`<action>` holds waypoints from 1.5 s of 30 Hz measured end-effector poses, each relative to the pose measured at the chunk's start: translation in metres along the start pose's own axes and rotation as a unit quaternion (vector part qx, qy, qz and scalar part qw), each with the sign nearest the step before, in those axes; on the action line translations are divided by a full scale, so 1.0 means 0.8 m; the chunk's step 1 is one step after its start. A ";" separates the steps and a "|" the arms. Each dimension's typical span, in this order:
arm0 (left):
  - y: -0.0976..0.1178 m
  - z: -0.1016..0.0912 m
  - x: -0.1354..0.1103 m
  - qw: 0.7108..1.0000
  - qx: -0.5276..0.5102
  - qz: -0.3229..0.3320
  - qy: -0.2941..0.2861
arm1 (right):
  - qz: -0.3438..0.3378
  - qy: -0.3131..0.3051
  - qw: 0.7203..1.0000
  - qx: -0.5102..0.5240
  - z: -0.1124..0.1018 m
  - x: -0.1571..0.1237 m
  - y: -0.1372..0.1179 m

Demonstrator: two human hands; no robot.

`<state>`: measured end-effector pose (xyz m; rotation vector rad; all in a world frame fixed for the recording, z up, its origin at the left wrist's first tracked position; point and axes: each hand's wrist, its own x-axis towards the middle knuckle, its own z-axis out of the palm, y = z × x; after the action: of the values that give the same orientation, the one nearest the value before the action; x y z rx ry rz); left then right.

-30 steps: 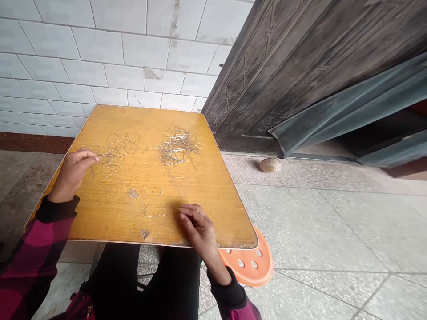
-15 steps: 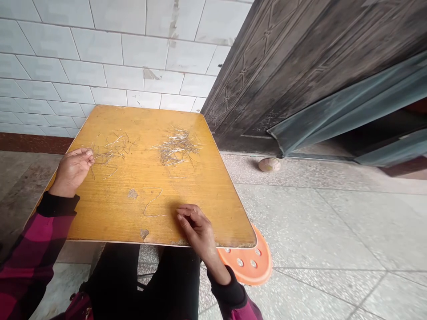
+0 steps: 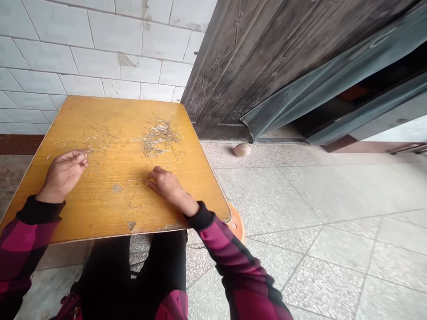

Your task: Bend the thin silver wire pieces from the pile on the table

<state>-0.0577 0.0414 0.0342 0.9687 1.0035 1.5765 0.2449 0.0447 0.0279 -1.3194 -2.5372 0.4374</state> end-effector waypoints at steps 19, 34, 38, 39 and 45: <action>-0.002 0.003 -0.008 0.997 -0.049 -0.053 -0.033 | 0.033 0.032 0.990 -0.134 -0.079 0.123 0.057; -0.006 0.018 -0.021 0.975 -0.026 -0.190 -0.110 | 0.001 -0.098 0.876 0.472 -0.008 0.045 -0.035; -0.008 0.013 -0.019 0.990 0.089 -0.093 -0.060 | 0.085 -0.116 0.821 0.552 0.012 0.044 -0.028; -0.008 0.011 -0.018 0.991 0.106 -0.069 -0.044 | 0.097 -0.123 0.810 0.565 0.016 0.043 -0.027; -0.009 0.008 -0.017 0.972 0.086 -0.185 -0.114 | 0.043 -0.173 0.817 0.548 0.021 0.032 -0.025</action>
<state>-0.0466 0.0303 0.0284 0.9884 1.0977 1.0604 0.2093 0.0526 0.0217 -0.8787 -1.7705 1.9177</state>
